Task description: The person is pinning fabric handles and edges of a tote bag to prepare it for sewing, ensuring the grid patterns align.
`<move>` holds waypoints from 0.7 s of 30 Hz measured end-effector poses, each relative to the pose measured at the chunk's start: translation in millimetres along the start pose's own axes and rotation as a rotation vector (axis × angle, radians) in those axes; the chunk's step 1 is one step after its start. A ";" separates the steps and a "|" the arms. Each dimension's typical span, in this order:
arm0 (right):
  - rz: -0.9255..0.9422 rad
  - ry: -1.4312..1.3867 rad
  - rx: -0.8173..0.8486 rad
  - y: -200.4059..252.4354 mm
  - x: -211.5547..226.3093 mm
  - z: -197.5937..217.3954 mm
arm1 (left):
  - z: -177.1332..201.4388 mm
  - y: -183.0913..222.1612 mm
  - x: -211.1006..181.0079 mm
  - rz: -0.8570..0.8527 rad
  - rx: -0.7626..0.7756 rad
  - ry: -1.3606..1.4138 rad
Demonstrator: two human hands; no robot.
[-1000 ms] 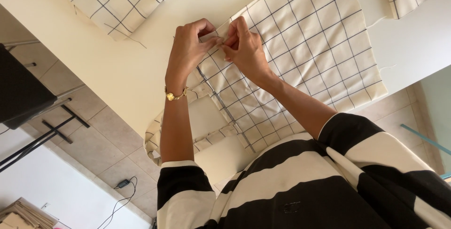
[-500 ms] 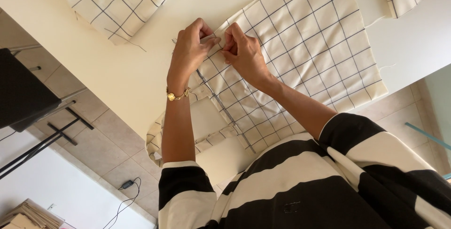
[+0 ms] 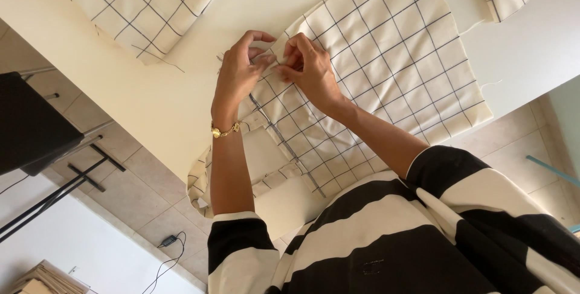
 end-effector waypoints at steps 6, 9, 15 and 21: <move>0.424 0.449 -0.078 3.6 29.4 54.9 | -33.4 35.9 -8.6 -0.269 -0.616 -0.168; 0.613 0.812 -0.063 5.4 16.8 94.1 | -80.1 58.6 3.8 -0.273 -0.727 -0.513; 0.332 1.134 0.138 9.5 -21.5 139.7 | -103.8 66.6 30.1 -0.039 -0.504 -0.899; 0.637 0.995 -0.147 -58.1 31.0 161.6 | -101.8 70.1 27.4 -0.045 -0.526 -0.881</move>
Point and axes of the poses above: each hand's wrist, its own y-axis away from the middle knuckle, its own z-axis out of the back of the hand, x = y × z, the point moved 4 cm from there along -y, towards the middle knuckle, and after that the axes turned 2 degrees about -y, right-handed, at the moved point
